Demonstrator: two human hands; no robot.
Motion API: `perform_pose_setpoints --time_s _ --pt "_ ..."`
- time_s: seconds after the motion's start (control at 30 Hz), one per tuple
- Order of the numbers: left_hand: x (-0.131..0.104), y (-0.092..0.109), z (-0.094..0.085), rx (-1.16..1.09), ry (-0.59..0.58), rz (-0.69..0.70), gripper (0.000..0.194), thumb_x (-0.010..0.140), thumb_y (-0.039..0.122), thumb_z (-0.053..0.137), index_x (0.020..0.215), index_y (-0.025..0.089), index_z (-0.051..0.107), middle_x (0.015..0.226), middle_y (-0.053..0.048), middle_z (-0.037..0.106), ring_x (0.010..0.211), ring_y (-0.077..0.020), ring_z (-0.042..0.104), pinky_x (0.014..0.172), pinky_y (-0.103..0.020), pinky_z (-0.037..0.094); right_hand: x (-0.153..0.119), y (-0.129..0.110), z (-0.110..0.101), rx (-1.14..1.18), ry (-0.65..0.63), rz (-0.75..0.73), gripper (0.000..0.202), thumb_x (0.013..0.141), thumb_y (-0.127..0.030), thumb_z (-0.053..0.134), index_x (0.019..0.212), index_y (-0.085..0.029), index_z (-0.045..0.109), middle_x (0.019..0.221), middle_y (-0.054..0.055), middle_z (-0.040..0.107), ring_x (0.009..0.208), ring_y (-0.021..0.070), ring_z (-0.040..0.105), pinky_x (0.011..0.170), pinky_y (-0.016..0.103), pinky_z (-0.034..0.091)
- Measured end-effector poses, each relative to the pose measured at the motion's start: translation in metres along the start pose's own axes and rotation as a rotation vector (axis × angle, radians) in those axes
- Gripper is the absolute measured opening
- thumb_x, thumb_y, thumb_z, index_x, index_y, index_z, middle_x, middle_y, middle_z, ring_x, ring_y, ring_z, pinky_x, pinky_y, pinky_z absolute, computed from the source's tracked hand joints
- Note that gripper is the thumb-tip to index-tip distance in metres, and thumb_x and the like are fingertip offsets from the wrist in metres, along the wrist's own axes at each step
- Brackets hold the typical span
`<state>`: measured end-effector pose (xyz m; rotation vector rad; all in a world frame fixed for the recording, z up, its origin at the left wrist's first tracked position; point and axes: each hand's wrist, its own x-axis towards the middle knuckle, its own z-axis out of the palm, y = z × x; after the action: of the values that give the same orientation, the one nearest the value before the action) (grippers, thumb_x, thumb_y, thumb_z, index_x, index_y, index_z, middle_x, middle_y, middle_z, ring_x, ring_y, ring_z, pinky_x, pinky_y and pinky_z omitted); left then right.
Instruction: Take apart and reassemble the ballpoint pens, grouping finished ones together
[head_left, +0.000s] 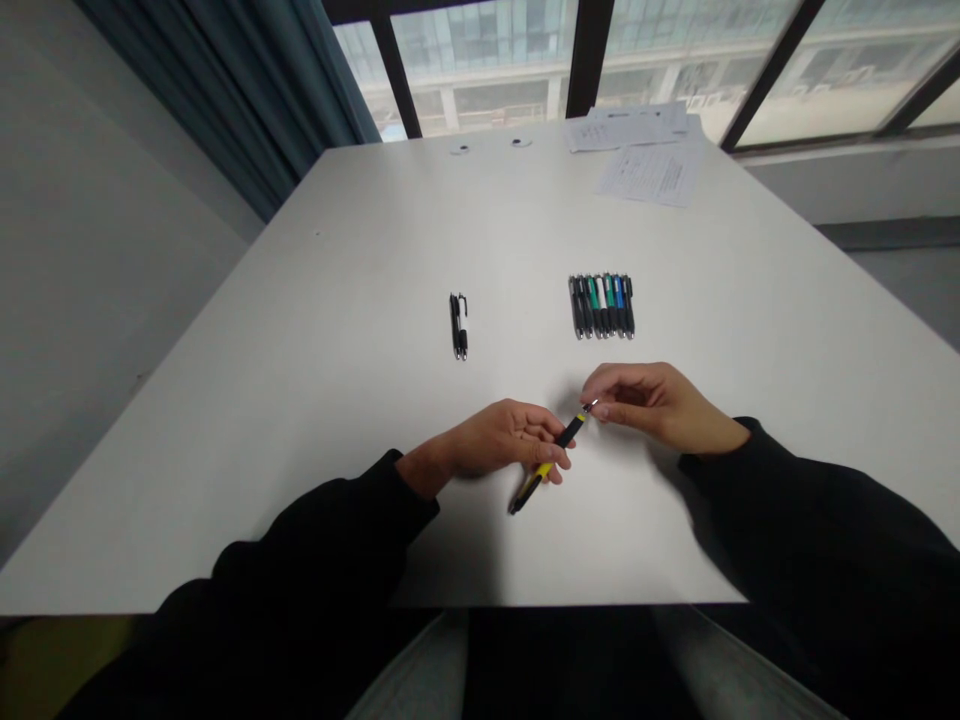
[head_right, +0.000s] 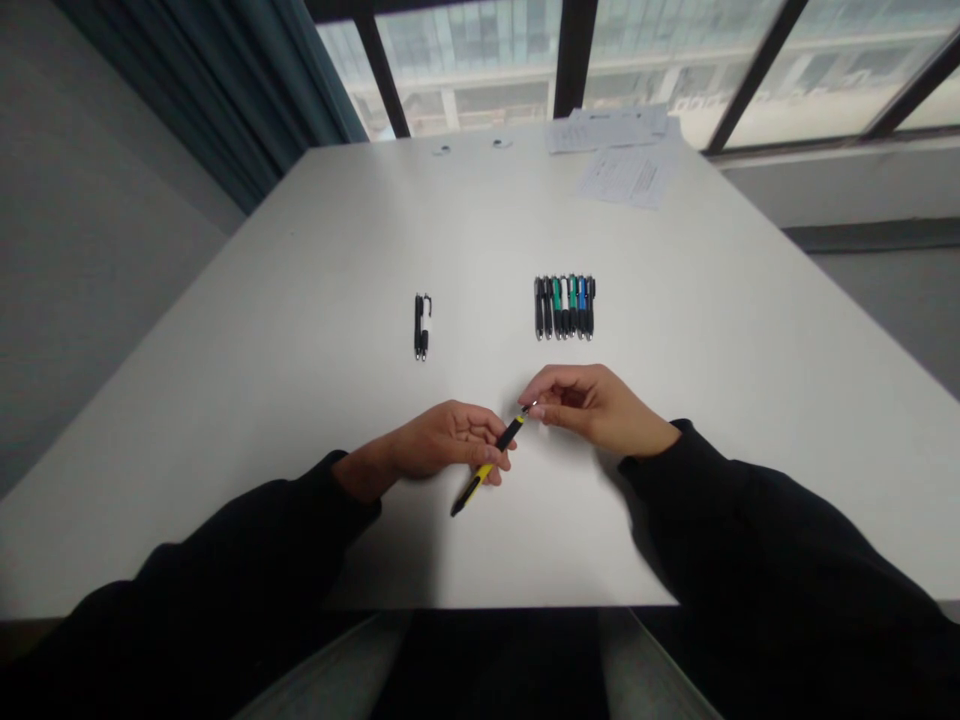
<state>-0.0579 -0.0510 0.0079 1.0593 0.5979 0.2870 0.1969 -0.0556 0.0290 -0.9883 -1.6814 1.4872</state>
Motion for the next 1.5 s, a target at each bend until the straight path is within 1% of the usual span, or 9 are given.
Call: perform_pose_setpoints --time_s 0.33,0.43,0.57,0.67,0.8,0.97,1.23,1.33,1.5 --pt "0.000 -0.002 -0.001 0.017 0.002 -0.026 0.036 0.076 0.033 0.086 0.100 0.010 0.070 0.091 -0.011 0.076 0.072 -0.0186 0.075 0.067 -0.029 0.060 0.000 -0.003 0.005 -0.062 -0.101 0.004 0.026 0.085 -0.042 0.078 0.091 -0.017 0.074 0.084 0.005 0.069 0.076 0.0175 0.062 0.070 0.032 0.049" --pt "0.000 -0.001 -0.001 0.014 -0.003 -0.044 0.036 0.075 0.032 0.087 0.098 0.010 0.070 0.087 -0.009 0.076 0.070 -0.0173 0.075 0.068 -0.029 0.060 0.000 -0.004 0.005 -0.183 -0.123 -0.011 0.031 0.089 -0.047 0.073 0.086 -0.016 0.072 0.078 0.004 0.067 0.071 0.0160 0.058 0.065 0.030 0.046" --pt "0.000 0.001 0.000 0.028 -0.024 -0.055 0.034 0.075 0.034 0.087 0.094 0.010 0.071 0.085 -0.008 0.076 0.070 -0.0160 0.074 0.069 -0.028 0.059 0.001 -0.005 0.005 -0.407 -0.183 -0.100 0.045 0.097 -0.049 0.061 0.068 -0.016 0.064 0.064 0.000 0.056 0.059 0.0118 0.047 0.058 0.027 0.037" --pt "0.000 0.001 0.000 0.025 -0.038 -0.053 0.034 0.076 0.035 0.086 0.093 0.010 0.071 0.085 -0.008 0.075 0.070 -0.0158 0.074 0.070 -0.028 0.059 0.002 -0.005 0.005 -0.438 -0.224 -0.136 0.050 0.102 -0.048 0.053 0.063 -0.016 0.059 0.062 0.000 0.053 0.057 0.0113 0.046 0.059 0.028 0.037" --pt "0.000 0.000 -0.001 0.020 -0.030 -0.049 0.034 0.076 0.034 0.086 0.095 0.010 0.071 0.087 -0.008 0.076 0.070 -0.0158 0.073 0.070 -0.029 0.059 0.002 -0.006 0.004 -0.414 -0.242 -0.121 0.042 0.101 -0.047 0.056 0.075 -0.015 0.068 0.069 0.002 0.059 0.063 0.0130 0.052 0.062 0.027 0.040" --pt "-0.001 0.000 -0.002 0.035 -0.048 -0.049 0.031 0.078 0.032 0.084 0.096 0.010 0.072 0.088 -0.009 0.076 0.071 -0.0156 0.073 0.072 -0.028 0.059 0.001 -0.010 0.002 -0.328 -0.311 -0.097 0.035 0.099 -0.045 0.060 0.094 -0.014 0.076 0.087 0.008 0.071 0.078 0.0173 0.063 0.073 0.030 0.047" --pt "-0.002 0.003 -0.003 0.041 -0.081 -0.044 0.029 0.084 0.034 0.079 0.098 0.010 0.072 0.089 -0.010 0.075 0.070 -0.0146 0.072 0.070 -0.027 0.058 0.002 -0.010 -0.002 -0.288 -0.328 -0.187 0.023 0.098 -0.034 0.064 0.109 -0.020 0.080 0.105 0.010 0.075 0.093 0.0195 0.070 0.083 0.032 0.052" --pt "-0.003 0.005 -0.003 0.052 -0.103 -0.037 0.026 0.088 0.034 0.075 0.098 0.009 0.072 0.087 -0.009 0.075 0.069 -0.0136 0.071 0.070 -0.026 0.057 0.001 -0.007 -0.001 -0.283 -0.268 -0.188 0.022 0.095 -0.034 0.069 0.108 -0.020 0.080 0.102 0.010 0.076 0.089 0.0197 0.070 0.079 0.032 0.053" --pt "-0.002 0.006 -0.002 0.061 -0.092 -0.051 0.027 0.089 0.035 0.074 0.097 0.009 0.072 0.084 -0.009 0.074 0.068 -0.0135 0.071 0.067 -0.024 0.056 -0.002 -0.003 0.001 -0.247 -0.174 -0.074 0.025 0.088 -0.037 0.077 0.101 -0.016 0.074 0.084 0.007 0.075 0.075 0.0179 0.068 0.069 0.030 0.051"
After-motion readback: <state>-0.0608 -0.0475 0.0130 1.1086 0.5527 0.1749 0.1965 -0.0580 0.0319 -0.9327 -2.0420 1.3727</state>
